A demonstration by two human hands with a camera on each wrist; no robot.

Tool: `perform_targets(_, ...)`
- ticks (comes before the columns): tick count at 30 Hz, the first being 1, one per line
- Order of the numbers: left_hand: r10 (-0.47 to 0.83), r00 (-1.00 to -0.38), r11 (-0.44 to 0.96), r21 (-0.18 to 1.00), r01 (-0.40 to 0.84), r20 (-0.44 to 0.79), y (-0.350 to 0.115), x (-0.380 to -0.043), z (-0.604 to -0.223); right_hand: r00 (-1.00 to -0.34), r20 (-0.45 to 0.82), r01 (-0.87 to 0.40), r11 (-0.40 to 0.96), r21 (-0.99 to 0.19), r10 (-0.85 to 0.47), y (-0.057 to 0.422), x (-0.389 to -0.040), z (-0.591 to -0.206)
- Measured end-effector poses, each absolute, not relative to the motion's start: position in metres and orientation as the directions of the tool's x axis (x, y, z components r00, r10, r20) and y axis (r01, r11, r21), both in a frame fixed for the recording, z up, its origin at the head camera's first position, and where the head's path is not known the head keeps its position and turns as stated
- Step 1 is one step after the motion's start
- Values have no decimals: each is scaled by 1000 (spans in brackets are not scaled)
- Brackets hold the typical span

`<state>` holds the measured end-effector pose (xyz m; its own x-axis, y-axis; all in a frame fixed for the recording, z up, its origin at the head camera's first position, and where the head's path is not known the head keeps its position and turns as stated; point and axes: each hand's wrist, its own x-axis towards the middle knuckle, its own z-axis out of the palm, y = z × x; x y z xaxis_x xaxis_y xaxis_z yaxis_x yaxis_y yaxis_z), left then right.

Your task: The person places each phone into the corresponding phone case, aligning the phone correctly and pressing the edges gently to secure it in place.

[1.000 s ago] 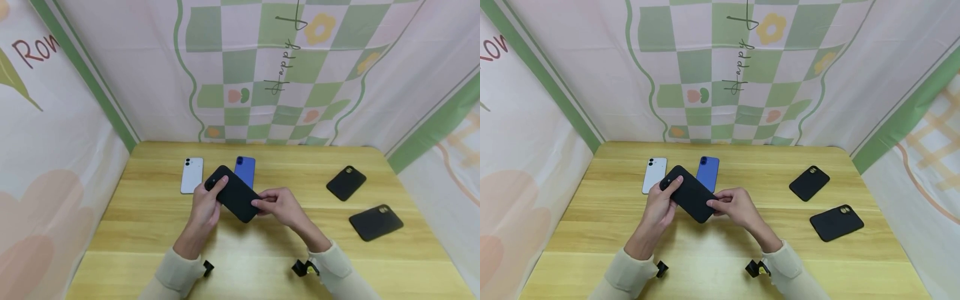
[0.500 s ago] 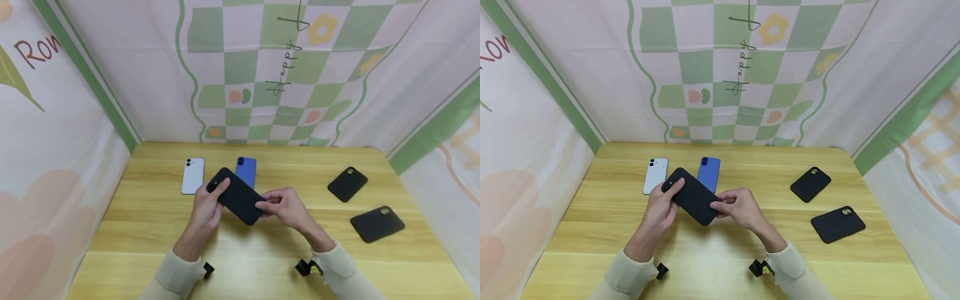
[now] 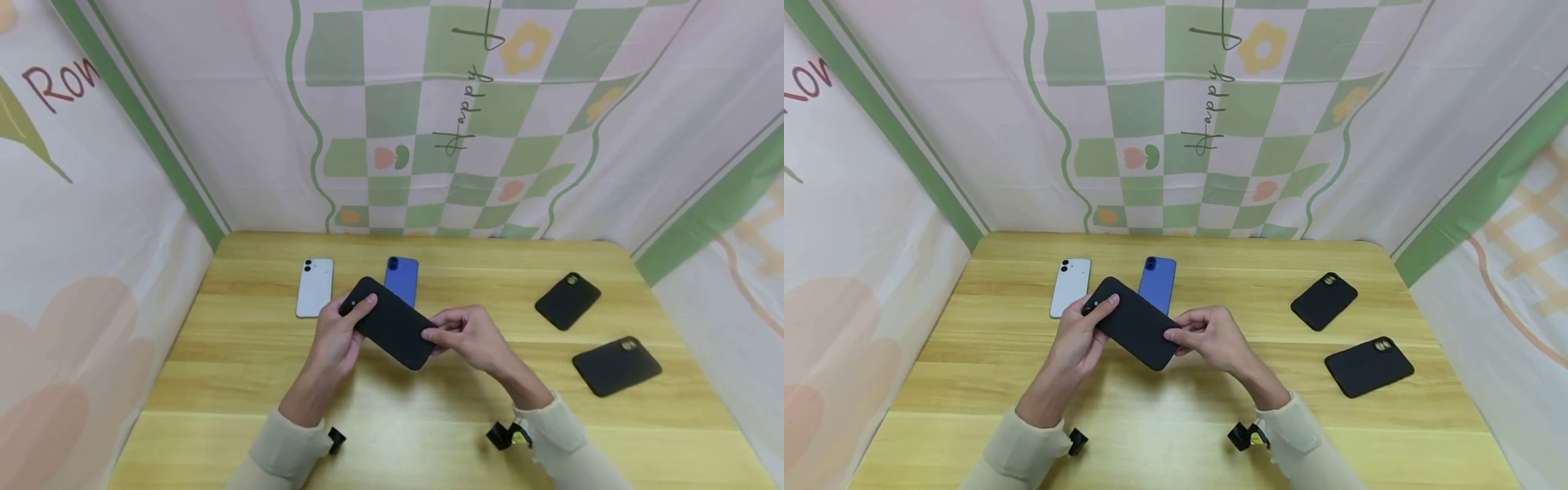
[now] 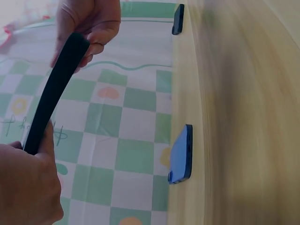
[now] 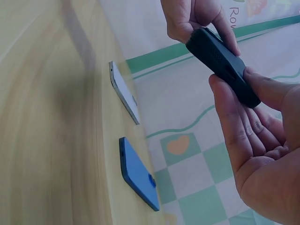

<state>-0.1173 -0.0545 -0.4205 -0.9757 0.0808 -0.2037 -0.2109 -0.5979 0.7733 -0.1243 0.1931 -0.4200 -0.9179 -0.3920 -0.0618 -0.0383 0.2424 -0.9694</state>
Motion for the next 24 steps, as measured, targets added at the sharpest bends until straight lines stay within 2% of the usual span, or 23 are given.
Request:
perform_targets(10,155,-968,-490,835,-249,-197,-64,-115,-423,-940,-54,-81,375,-924,-337,203,-128,-414)
perform_targets(18,236,-952,-436,854,-284,-196,-67,-115,-425,-963,-20,-93,398,-913,-270,208,-130,-408)
perform_targets(24,303,-930,-321,897,-305,-207,-71,-114,-425,-969,-16,-94,426,-900,-248,209,-131,-400)
